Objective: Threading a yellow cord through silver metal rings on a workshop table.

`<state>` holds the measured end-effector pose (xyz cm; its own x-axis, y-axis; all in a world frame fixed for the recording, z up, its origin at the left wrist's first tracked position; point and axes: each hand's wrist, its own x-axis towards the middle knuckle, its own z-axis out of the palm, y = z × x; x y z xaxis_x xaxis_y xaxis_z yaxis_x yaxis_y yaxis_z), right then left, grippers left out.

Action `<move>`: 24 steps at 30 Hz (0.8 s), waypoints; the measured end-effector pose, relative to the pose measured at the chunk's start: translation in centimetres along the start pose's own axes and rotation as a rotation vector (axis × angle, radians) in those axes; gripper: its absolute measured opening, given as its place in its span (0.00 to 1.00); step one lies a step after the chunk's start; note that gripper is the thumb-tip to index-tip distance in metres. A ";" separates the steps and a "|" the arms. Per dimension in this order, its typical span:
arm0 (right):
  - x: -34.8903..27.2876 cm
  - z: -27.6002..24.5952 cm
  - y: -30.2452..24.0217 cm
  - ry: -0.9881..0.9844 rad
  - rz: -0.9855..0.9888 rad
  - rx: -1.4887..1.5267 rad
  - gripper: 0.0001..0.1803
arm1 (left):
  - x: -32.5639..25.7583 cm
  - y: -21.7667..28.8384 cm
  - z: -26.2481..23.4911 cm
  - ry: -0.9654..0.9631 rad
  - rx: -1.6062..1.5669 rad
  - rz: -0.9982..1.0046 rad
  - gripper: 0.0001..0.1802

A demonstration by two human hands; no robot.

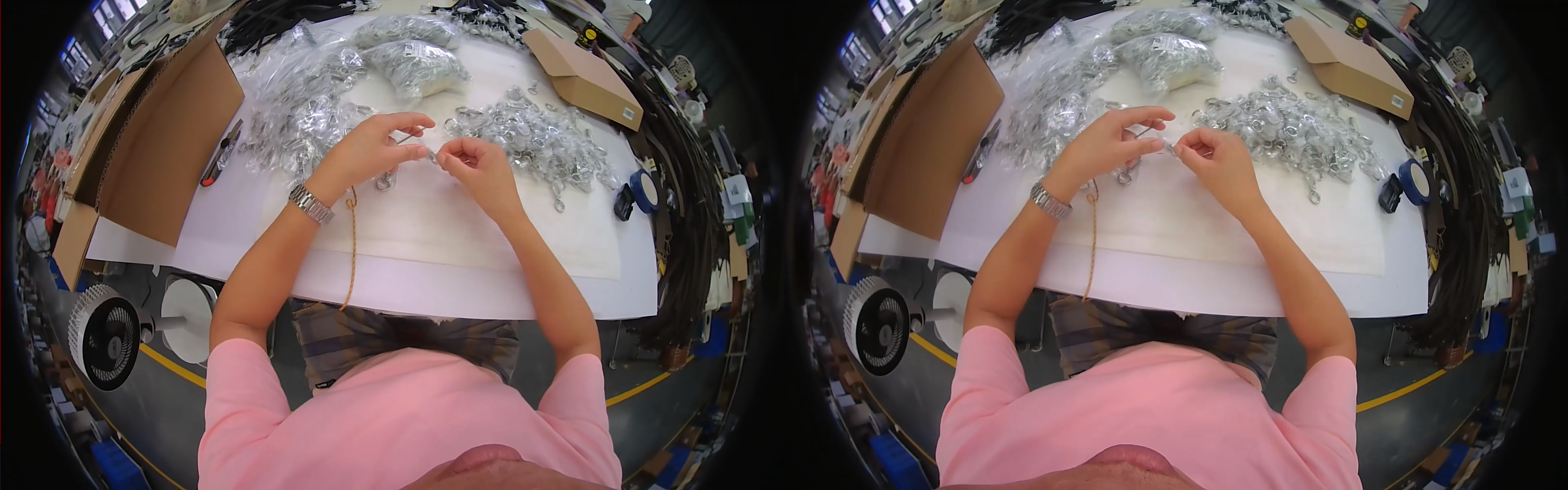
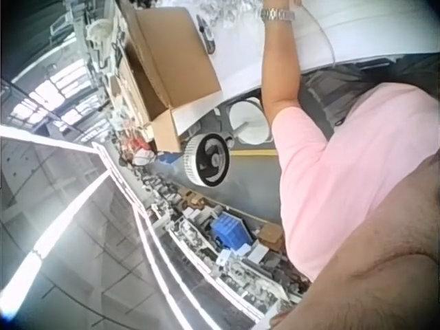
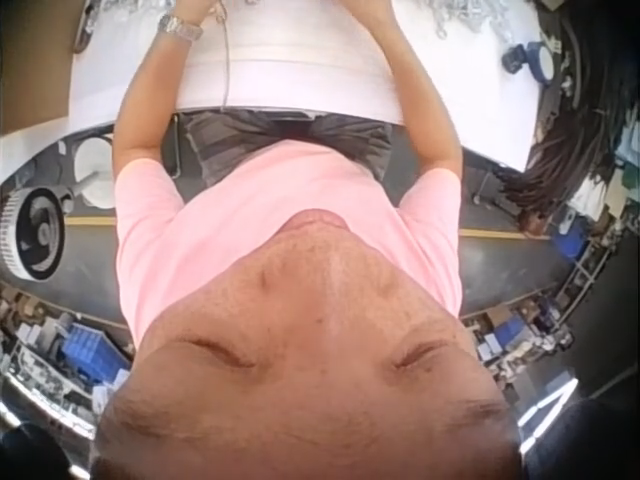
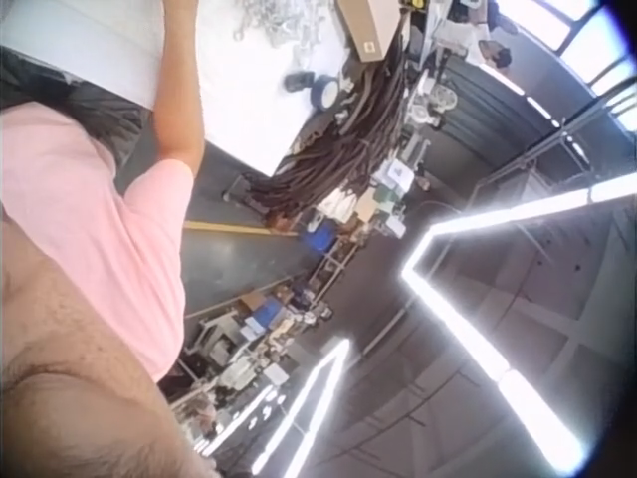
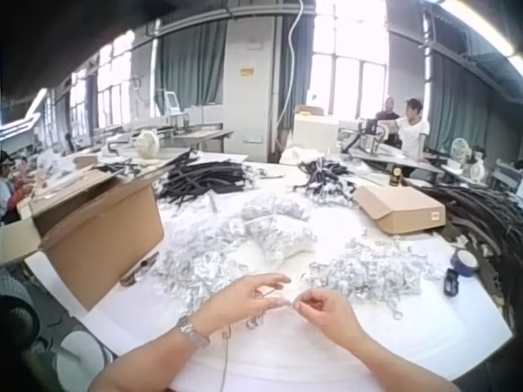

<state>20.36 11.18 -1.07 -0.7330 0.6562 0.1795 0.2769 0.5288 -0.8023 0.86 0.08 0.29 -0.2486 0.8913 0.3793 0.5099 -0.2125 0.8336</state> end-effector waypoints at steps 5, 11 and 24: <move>0.7 -1.2 0.6 -0.095 0.274 0.878 0.11 | 0.3 0.7 0.0 -0.256 -0.401 -0.360 0.12; 0.5 -0.8 -0.5 -0.130 0.250 0.685 0.11 | -0.1 1.4 0.6 -0.236 -0.150 -0.313 0.14; 0.6 -1.1 -0.4 0.103 0.132 0.639 0.11 | 0.1 0.4 0.3 0.014 -0.291 -0.271 0.15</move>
<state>20.43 11.95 -0.01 -0.6463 0.7583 0.0849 -0.0867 0.0377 -0.9955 1.25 0.20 0.52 -0.3544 0.9255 0.1338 0.1703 -0.0769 0.9824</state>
